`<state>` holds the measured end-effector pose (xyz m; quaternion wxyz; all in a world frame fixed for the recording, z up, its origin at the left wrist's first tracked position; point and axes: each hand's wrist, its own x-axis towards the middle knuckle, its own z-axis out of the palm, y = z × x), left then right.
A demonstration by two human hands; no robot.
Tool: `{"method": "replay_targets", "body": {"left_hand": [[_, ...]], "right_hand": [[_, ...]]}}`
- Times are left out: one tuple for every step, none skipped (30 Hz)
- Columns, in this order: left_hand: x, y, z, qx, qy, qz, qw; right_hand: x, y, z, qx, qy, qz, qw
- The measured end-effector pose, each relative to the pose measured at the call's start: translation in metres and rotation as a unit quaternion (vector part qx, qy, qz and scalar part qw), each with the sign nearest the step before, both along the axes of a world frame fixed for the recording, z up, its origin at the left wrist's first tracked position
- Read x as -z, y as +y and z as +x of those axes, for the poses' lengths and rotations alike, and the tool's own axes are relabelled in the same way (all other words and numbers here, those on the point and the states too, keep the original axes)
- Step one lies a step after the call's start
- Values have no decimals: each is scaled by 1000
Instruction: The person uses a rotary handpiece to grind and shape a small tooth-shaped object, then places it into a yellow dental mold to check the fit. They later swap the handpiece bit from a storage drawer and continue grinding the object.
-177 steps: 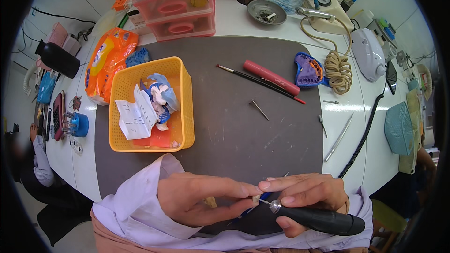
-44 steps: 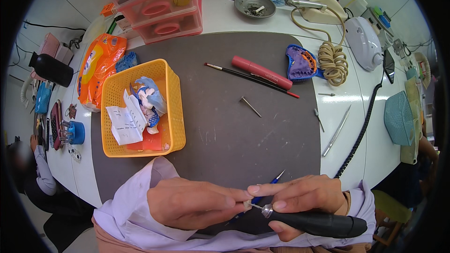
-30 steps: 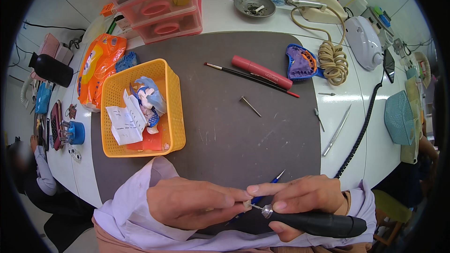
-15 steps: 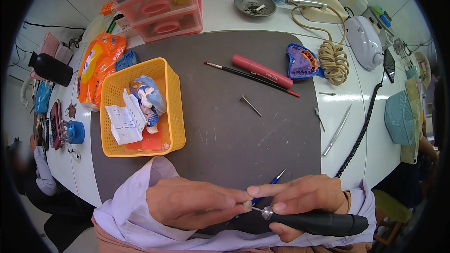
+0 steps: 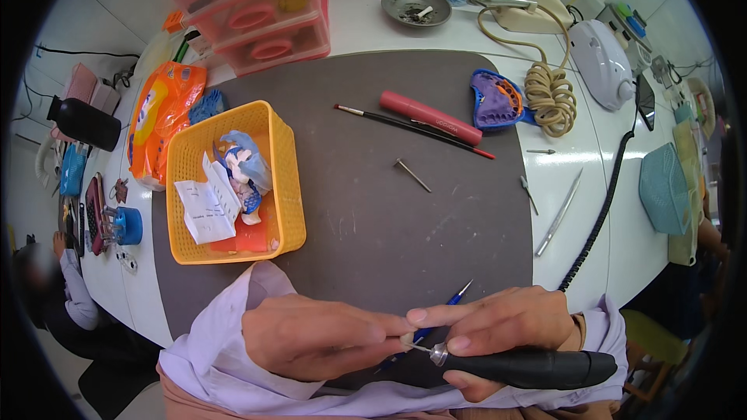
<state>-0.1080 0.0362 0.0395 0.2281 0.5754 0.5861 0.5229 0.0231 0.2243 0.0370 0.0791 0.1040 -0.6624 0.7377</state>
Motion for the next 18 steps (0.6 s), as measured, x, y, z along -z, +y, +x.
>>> {"method": "replay_targets", "body": {"left_hand": [[-1, 1, -1, 4, 2, 1, 1000], [-1, 1, -1, 8, 5, 2, 1000], [-2, 1, -1, 11, 7, 3, 1000], [0, 2, -1, 8, -2, 14, 1000], [3, 2, 0, 5, -10, 26, 1000], [6, 2, 1, 2, -18, 37, 999], [6, 2, 2, 1, -26, 39, 999], [7, 2, 2, 0, -34, 40, 999], [7, 2, 2, -1, -42, 41, 998], [10, 2, 7, -34, -119, 42, 991], [11, 2, 16, -68, -191, 42, 978], [10, 2, 19, -101, -262, 42, 959], [7, 2, 17, -87, -296, 32, 951], [5, 2, 18, -103, -317, 25, 942], [4, 2, 21, -118, -339, 19, 933], [2, 2, 23, -134, -360, 13, 923], [2, 2, 22, -131, -355, -1, 926], [1, 3, 21, -128, -349, -15, 928]], "right_hand": [[-1, 1, 0, -1, 6, 8, 1000], [-1, 3, -1, -2, 13, 14, 1000], [-1, 3, -1, -4, 20, 21, 1000], [0, 3, -1, 0, 18, 22, 1000], [2, 2, 0, 5, 17, 23, 1000], [3, 2, 0, 9, 15, 24, 1000], [2, 2, 1, 4, 14, 16, 1000], [1, 3, 0, -1, 14, 7, 1000], [1, 3, 0, -5, 14, -2, 1000], [3, 2, 0, 20, 9, -47, 999], [4, 0, 1, 44, 8, -92, 995], [5, -2, 1, 68, 7, -137, 988], [-4, 1, 3, 70, -14, -118, 990], [-1, 4, 4, 63, -3, -98, 993], [3, 5, 6, 56, 9, -79, 995], [5, 5, 6, 50, 21, -59, 997], [4, 4, 5, 54, 28, -59, 996], [2, 2, 3, 58, 35, -59, 996]]}}
